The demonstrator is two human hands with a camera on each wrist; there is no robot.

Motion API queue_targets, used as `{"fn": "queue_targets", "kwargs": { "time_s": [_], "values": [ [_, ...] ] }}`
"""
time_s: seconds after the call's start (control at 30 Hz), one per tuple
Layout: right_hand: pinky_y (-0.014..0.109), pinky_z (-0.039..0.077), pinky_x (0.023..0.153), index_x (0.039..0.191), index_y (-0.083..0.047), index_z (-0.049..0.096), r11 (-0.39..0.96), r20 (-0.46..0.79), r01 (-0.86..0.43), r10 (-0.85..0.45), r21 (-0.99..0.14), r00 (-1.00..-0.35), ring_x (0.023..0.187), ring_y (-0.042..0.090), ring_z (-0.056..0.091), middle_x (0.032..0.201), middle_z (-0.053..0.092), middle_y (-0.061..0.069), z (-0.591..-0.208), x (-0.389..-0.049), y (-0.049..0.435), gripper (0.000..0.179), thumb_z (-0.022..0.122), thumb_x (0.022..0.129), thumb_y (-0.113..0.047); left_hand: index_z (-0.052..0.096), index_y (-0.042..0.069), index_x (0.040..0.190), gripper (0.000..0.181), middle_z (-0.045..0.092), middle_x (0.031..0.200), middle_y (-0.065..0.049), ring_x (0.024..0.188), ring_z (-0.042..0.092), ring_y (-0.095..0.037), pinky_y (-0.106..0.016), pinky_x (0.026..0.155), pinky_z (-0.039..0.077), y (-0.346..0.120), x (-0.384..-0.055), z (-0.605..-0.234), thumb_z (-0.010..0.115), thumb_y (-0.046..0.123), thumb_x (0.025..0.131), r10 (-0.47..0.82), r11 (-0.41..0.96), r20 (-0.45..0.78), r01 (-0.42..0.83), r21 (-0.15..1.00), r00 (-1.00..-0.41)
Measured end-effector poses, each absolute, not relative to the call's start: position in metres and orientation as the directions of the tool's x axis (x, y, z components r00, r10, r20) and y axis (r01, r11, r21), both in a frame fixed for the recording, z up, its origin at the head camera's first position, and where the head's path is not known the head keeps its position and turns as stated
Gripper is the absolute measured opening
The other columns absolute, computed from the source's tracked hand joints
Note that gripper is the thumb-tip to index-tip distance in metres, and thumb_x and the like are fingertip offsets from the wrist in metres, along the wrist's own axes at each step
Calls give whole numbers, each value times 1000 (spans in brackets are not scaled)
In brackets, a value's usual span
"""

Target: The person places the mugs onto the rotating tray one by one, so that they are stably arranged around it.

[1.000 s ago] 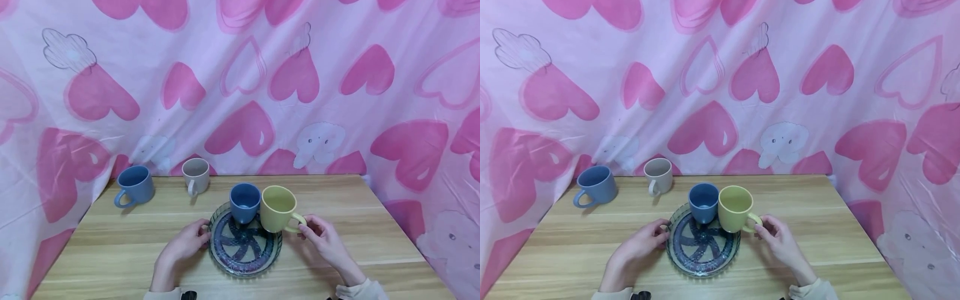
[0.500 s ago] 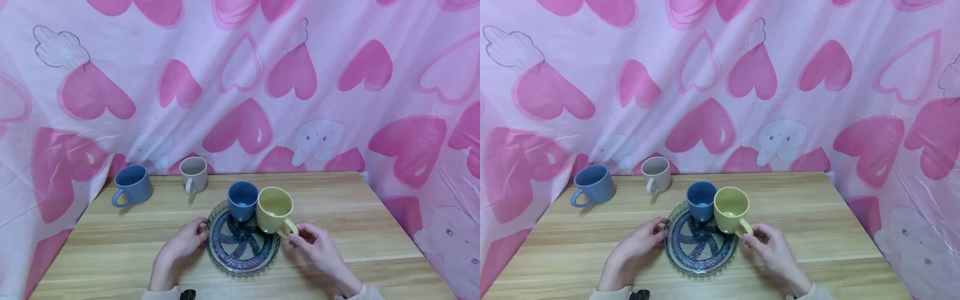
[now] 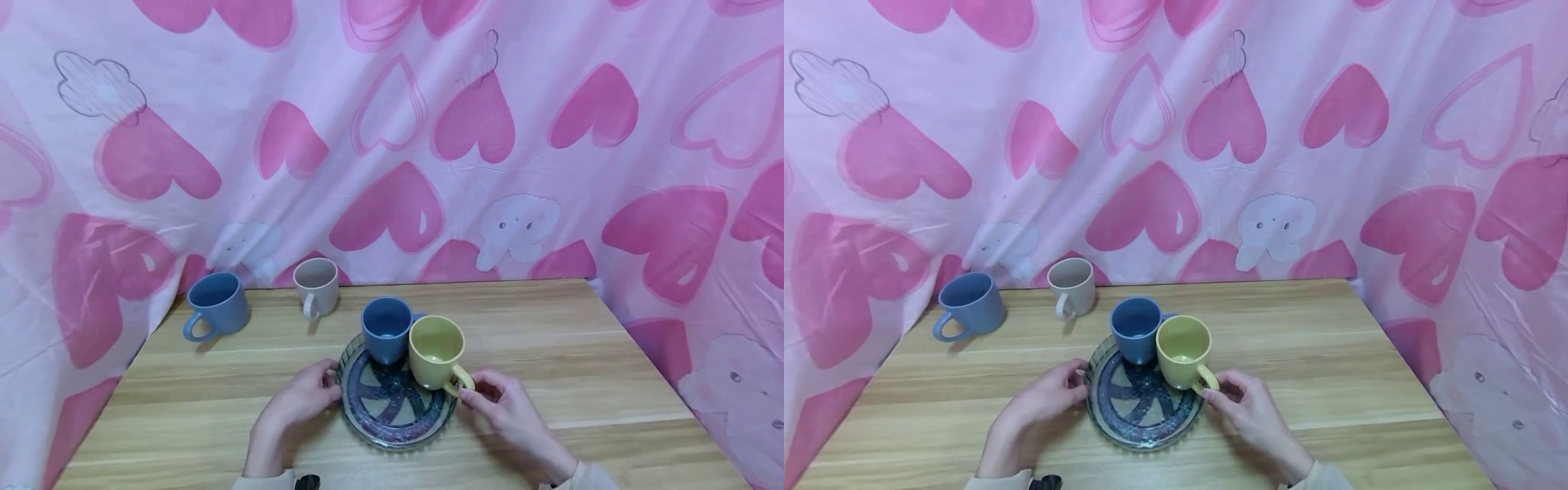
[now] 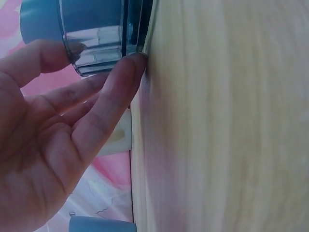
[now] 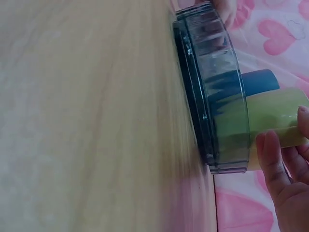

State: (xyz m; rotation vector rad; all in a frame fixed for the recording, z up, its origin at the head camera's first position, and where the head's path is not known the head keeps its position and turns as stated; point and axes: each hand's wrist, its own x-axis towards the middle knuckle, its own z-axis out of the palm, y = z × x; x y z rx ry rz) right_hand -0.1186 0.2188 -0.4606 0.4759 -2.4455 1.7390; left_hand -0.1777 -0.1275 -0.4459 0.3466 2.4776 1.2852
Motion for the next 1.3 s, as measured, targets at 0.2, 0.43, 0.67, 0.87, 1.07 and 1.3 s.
{"fn": "queue_targets", "kwargs": {
  "time_s": [0.2, 0.43, 0.67, 0.87, 1.07, 1.3],
  "values": [
    [27, 54, 64, 93, -2, 70, 334, 241, -277, -146, -901, -959, 73, 13, 62, 82, 68, 5, -462, -120, 217, 10, 74, 86, -8, 56, -4, 121, 36, 57, 81, -4, 72, 54, -18, -33, 64, 46, -127, -178, -447, 62, 6, 87, 363, 560, -174, 65, 826, -915],
    [27, 54, 67, 92, -5, 71, 371, 181, -207, -106, -905, -978, 76, 14, 62, 83, 67, 1, -460, -124, 213, 13, 76, 84, -14, 56, -4, 122, 35, 57, 82, -4, 72, 54, -18, -33, 64, 46, -128, -178, -449, 61, 6, 89, 358, 568, -184, 57, 821, -915],
    [27, 54, 67, 91, -5, 71, 373, 161, -179, -79, -910, -984, 74, 15, 62, 82, 68, 3, -458, -125, 213, 12, 76, 84, -12, 55, -4, 124, 37, 57, 83, -4, 73, 54, -18, -34, 64, 46, -126, -177, -446, 61, 7, 90, 354, 577, -200, 45, 815, -914],
    [27, 54, 66, 93, -5, 70, 366, 140, -156, -69, -918, -988, 74, 14, 62, 83, 68, 4, -458, -126, 213, 12, 76, 84, -10, 55, -5, 125, 38, 58, 84, -3, 73, 55, -17, -33, 65, 47, -126, -176, -443, 61, 7, 89, 344, 593, -198, 49, 804, -918],
    [27, 54, 67, 95, -3, 70, 361, 153, -172, -80, -916, -985, 75, 15, 62, 84, 67, 5, -459, -126, 212, 14, 76, 84, -9, 56, -5, 124, 36, 58, 82, -3, 73, 55, -17, -32, 66, 47, -127, -175, -442, 61, 6, 89, 348, 597, -186, 64, 800, -919],
    [27, 52, 64, 94, -9, 69, 418, 232, -311, -230, -854, -945, 73, 12, 59, 81, 65, 0, -457, -133, 222, 10, 74, 88, -15, 55, -5, 124, 35, 58, 81, -4, 72, 56, -17, -33, 65, 47, -127, -176, -444, 60, 6, 91, 360, 589, -183, 70, 805, -915]
  ]
}}
